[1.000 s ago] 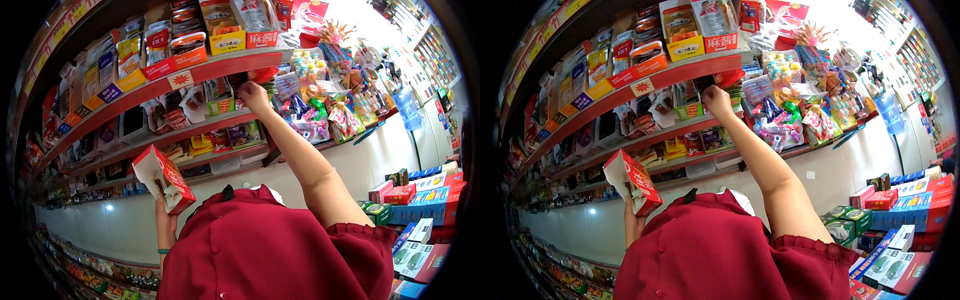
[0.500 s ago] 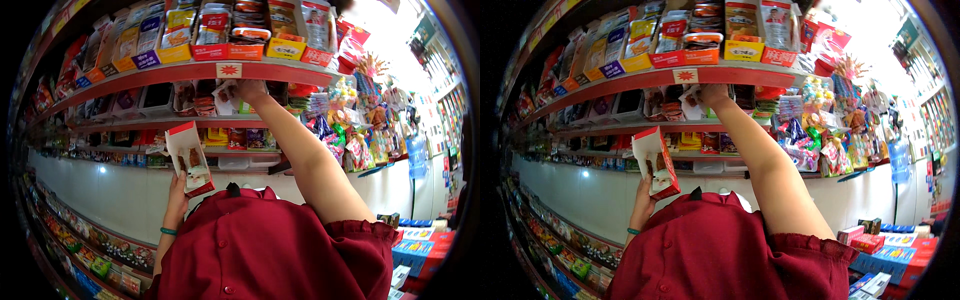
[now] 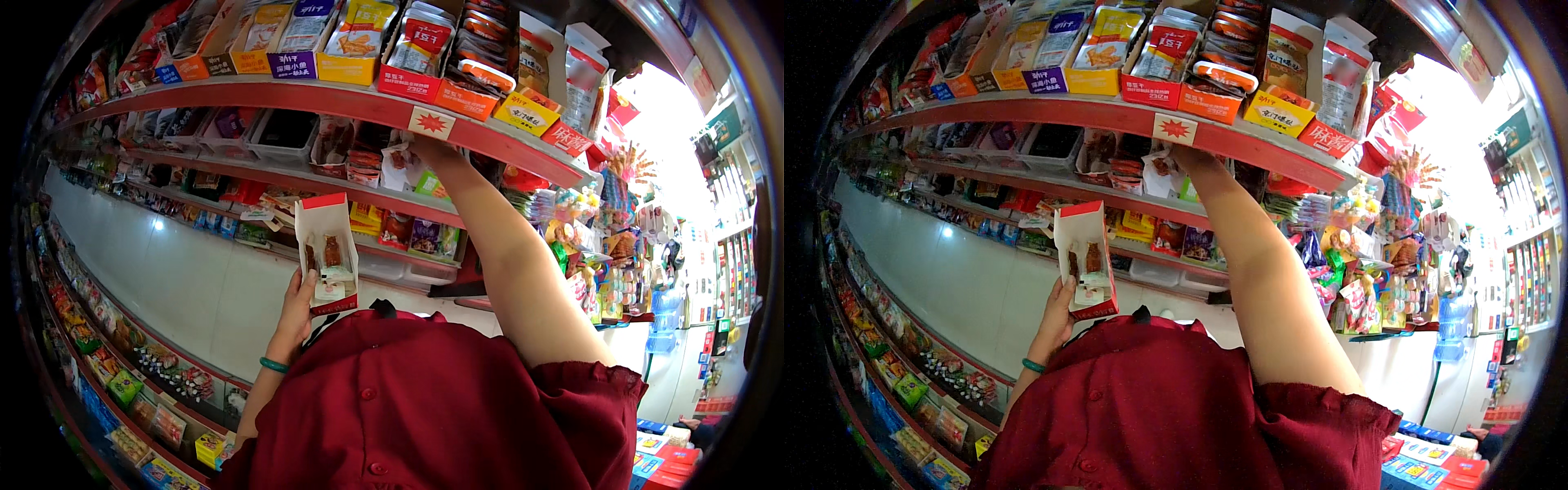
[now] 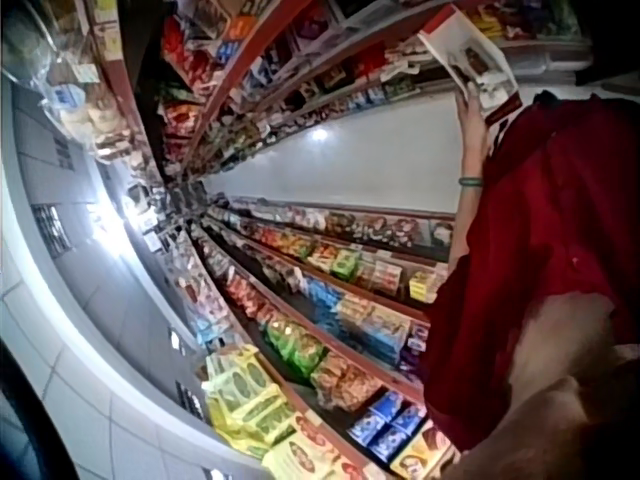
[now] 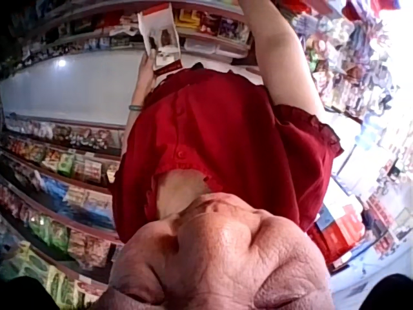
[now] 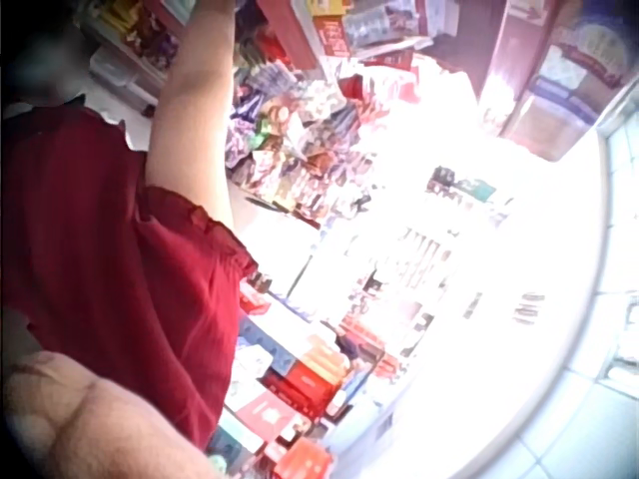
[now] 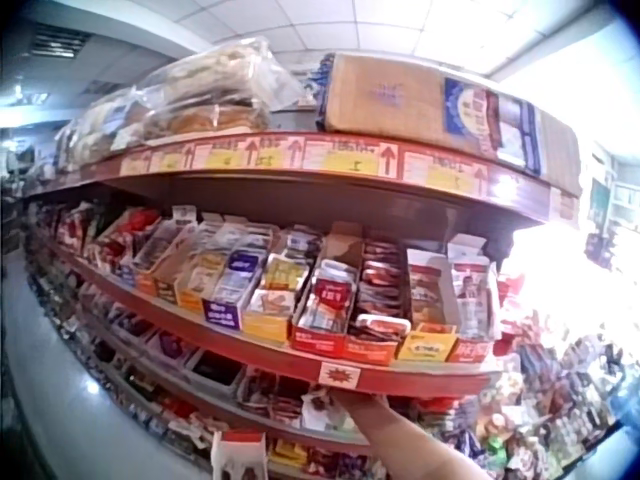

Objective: The person picks up various packaged snack items from a shelf, opens a cardboard box, and places the items into the box. The person continues to handle multiple snack packages and boxes, organizing them on the shelf.

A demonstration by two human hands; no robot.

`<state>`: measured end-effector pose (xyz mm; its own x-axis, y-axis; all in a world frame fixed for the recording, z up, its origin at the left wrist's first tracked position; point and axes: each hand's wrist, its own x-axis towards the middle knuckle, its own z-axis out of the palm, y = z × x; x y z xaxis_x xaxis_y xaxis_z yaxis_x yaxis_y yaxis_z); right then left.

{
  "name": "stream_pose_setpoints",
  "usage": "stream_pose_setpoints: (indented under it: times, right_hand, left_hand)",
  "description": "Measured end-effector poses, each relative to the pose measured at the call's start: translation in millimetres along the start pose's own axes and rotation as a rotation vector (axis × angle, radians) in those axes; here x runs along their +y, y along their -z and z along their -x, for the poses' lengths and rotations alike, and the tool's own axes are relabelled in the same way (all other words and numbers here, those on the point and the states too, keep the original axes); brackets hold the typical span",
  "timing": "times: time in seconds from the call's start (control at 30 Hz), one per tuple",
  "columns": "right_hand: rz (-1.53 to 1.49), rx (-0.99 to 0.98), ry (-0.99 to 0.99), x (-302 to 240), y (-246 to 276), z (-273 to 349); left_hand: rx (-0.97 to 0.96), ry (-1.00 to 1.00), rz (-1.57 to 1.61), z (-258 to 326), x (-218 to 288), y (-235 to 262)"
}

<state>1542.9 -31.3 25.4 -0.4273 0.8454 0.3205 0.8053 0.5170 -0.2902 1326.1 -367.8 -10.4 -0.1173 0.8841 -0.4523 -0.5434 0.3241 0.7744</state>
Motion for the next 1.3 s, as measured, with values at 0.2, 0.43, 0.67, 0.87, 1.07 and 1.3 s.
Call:
stream_pose_setpoints:
  times: [0.2, 0.43, 0.67, 0.87, 1.07, 1.3]
  right_hand:
    - [0.009, 0.091, 0.093, 5, -10, -2]
    - [-0.013, -0.203, 0.084, -16, 13, 5]
    - [0.08, -0.202, 0.063, -16, 15, 7]
    - [0.091, -0.22, 0.038, -16, 13, 5]
    - [0.1, -0.244, 0.094, 10, -11, 3]
    - [-0.138, -0.163, 0.015, 1, -9, -1]
  left_hand:
    - [0.017, -0.003, 0.003, -7, -11, 10]
    - [0.014, 0.024, 0.014, -9, -6, 7]
    - [0.009, 0.047, 0.025, -14, -6, 9]
    - [-0.022, 0.029, 0.036, -17, -8, 14]
    - [-0.017, 0.033, 0.052, -22, -11, 17]
    - [-0.006, 0.033, 0.028, -22, -6, 17]
